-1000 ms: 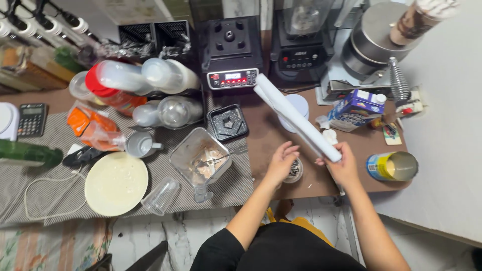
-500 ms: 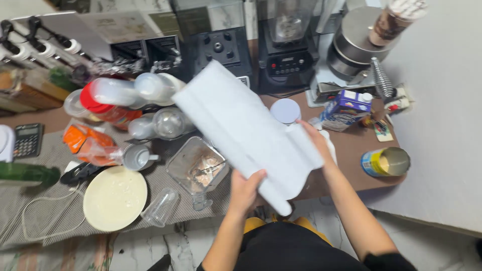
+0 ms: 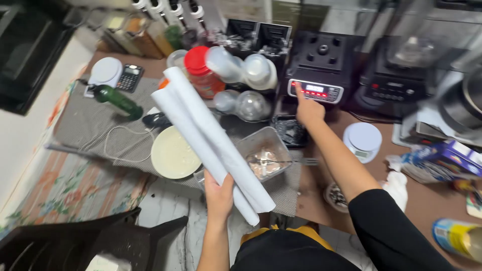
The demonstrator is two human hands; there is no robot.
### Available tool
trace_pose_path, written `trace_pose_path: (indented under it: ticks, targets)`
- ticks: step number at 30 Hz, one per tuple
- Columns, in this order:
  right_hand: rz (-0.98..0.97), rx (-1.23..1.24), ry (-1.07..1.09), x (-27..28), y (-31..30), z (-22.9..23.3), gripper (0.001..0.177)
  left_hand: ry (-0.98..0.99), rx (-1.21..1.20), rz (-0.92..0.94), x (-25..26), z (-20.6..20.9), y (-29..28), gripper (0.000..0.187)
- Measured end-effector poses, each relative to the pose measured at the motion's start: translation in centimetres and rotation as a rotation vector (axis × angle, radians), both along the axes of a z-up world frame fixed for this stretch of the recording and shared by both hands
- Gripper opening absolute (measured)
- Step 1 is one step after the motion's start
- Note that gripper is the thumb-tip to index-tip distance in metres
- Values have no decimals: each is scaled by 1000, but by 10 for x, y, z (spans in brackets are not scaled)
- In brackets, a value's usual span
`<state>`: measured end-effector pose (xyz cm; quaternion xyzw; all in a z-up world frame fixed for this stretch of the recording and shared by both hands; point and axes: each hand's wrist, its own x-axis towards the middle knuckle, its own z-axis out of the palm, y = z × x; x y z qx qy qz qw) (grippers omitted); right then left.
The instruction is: The person scoops a blended mixture from a blender jar into a plastic cup using a spoon. They then add whipped cream from a piping bag and drizzle chocolate sauce over the top. Finally, they place a lid on the cup and apply a branded sticker.
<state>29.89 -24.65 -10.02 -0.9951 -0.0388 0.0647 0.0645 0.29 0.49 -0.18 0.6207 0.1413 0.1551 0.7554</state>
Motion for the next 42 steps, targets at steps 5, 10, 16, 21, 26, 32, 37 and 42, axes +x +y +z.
trace_pose_path:
  ticks: [5, 10, 16, 21, 26, 32, 37, 42]
  targets:
    - [-40, -71, -1, 2, -5, -20, 107, -17, -27, -2, 12, -1, 18, 50]
    - [-26, -126, -43, 2, 0, -24, 104, -8, -19, -48, 24, 2, 22, 53]
    - [-33, -77, -72, -8, -14, -1, 112, -39, -45, -119, 31, -3, 12, 52]
    - [-155, 87, -247, -27, -53, 45, 115, -7, -58, -130, 31, -15, -4, 52]
    - [-200, 764, -407, -112, -83, 112, 86, 2, -15, -178, 36, -13, -31, 51]
    - [244, 898, -515, -281, -67, 162, 101, -37, -59, -395, 30, 4, -101, 52]
    - [-198, 1006, -386, -321, -79, 179, 83, 0, -224, -709, 21, 8, -150, 57]
    - [-369, 1169, -515, -350, -132, 182, 59, 139, -581, -931, 12, -2, -181, 69]
